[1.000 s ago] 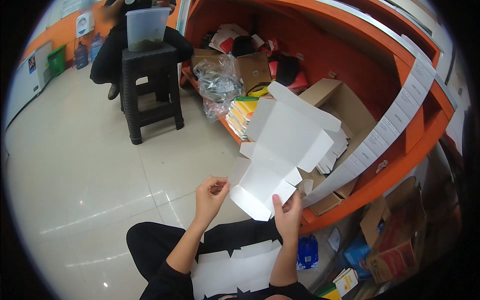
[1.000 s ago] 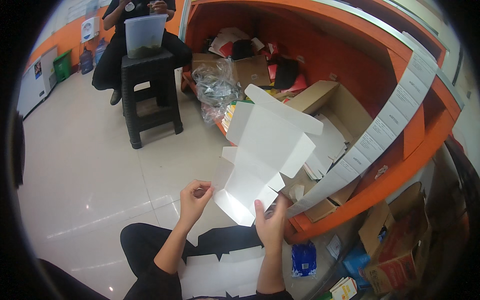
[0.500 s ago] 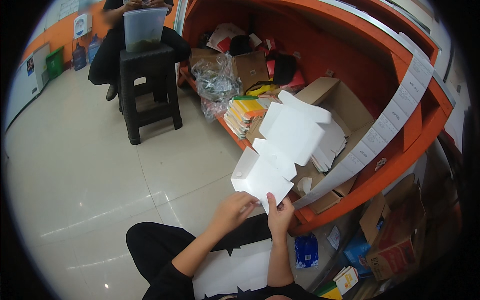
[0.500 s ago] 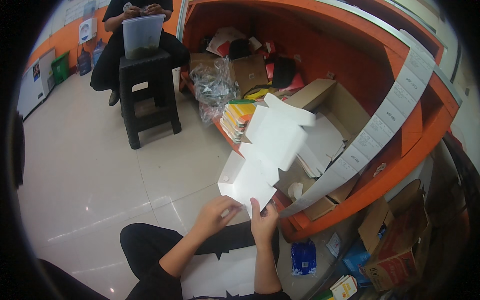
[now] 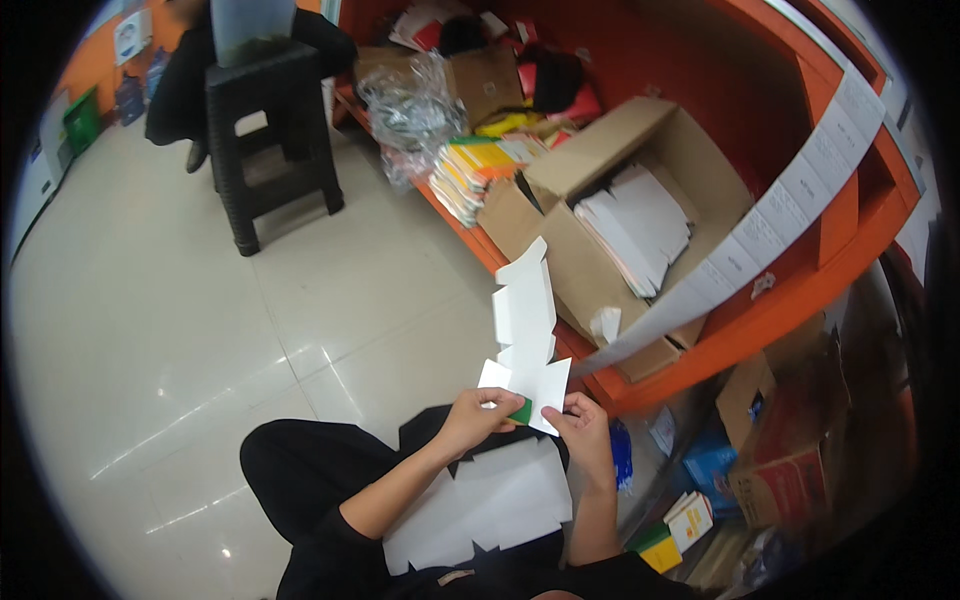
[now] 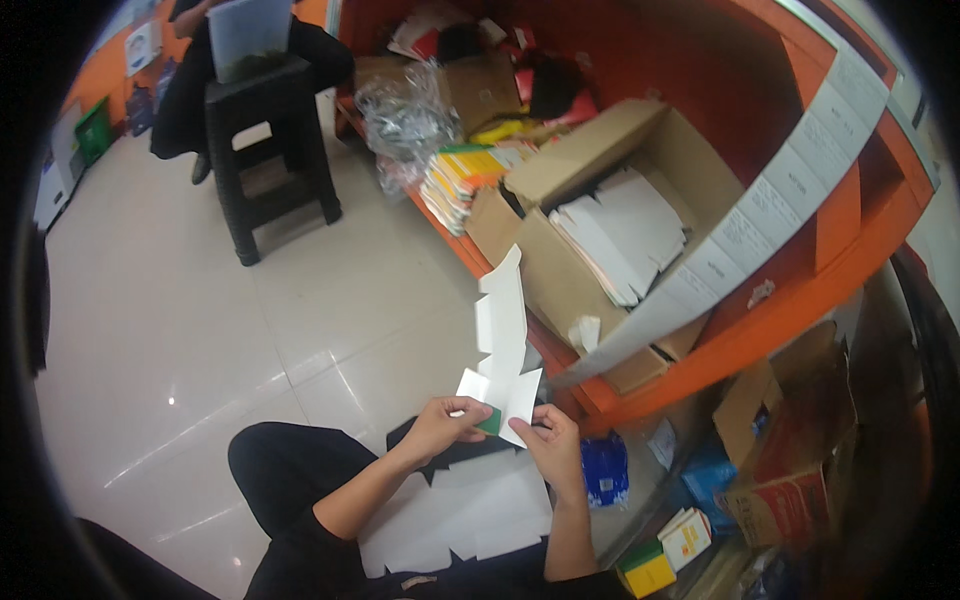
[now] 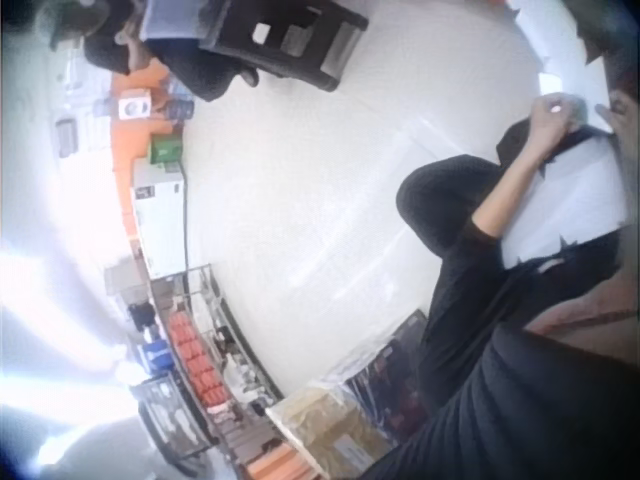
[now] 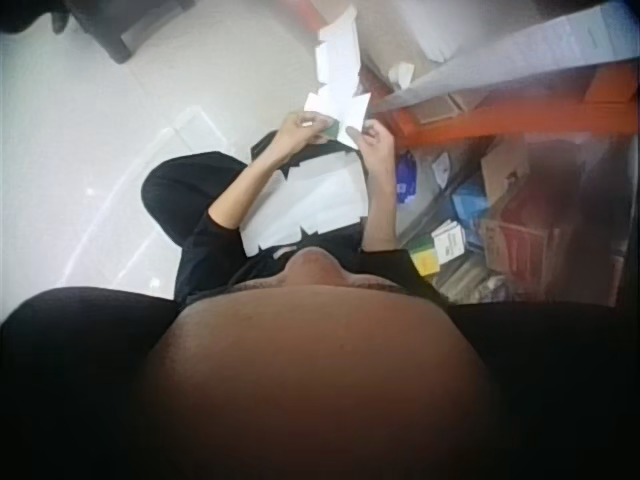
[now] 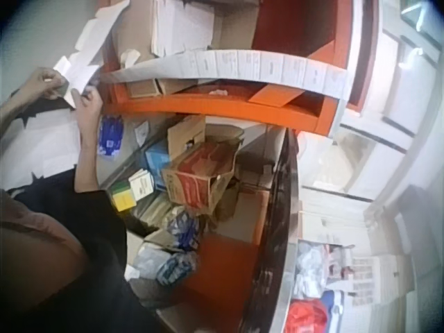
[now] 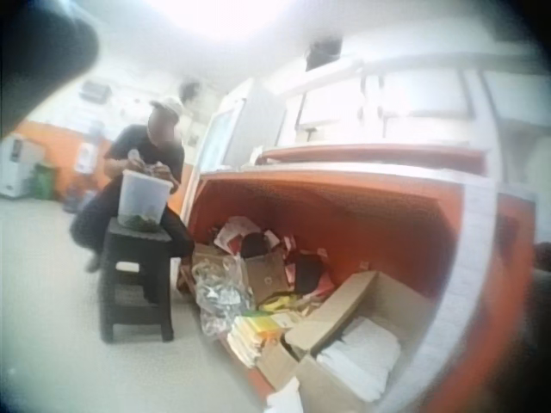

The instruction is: The person sits on the floor and folds flat white cardboard pieces into small boxes, then inserts colorful printed inserts into each box. The person places the completed boxes on the floor beside them.

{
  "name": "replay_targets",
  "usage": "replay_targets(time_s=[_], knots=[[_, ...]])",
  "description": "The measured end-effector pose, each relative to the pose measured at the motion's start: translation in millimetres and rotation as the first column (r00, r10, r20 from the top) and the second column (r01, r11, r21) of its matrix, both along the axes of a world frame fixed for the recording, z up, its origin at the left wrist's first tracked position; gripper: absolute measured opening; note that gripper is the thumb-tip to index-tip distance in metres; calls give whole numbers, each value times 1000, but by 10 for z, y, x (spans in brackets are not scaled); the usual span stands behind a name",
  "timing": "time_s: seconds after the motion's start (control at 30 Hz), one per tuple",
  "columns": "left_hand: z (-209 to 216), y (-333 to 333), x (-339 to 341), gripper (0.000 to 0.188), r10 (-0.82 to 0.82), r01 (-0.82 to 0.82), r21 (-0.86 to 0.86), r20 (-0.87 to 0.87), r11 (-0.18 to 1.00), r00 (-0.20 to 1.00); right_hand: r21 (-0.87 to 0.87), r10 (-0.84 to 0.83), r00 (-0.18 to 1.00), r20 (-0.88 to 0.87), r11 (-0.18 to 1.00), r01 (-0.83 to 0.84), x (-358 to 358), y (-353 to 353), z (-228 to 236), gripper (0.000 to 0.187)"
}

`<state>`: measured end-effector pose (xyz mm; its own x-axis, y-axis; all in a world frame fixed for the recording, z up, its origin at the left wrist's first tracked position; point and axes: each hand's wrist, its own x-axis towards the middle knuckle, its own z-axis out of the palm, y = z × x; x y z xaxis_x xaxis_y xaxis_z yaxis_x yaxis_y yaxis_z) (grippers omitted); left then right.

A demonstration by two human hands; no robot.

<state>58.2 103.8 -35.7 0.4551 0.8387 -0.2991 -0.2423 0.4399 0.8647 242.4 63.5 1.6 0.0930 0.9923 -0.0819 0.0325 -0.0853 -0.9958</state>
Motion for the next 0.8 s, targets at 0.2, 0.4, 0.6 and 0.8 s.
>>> replay_targets(time_s=[0.2, 0.4, 0.6, 0.8], knots=[[-237, -278, 319, 23, -272, 272, -27, -158, 962, 949, -216, -30, 999, 45, 976, 39, 535, -605, -432, 14], [-347, -384, 352, 21, -280, 281, -10, -109, 960, 954, -196, -179, 977, -114, 968, 155, 352, -759, -450, 14], [-398, -453, 398, 19, -212, 217, 55, -95, 975, 973, -139, -198, 973, -120, 974, 181, 345, -734, -526, 12], [-420, -492, 458, 24, -166, 170, 59, -67, 984, 984, -143, -210, 968, -139, 971, 190, 362, -719, -548, 11]])
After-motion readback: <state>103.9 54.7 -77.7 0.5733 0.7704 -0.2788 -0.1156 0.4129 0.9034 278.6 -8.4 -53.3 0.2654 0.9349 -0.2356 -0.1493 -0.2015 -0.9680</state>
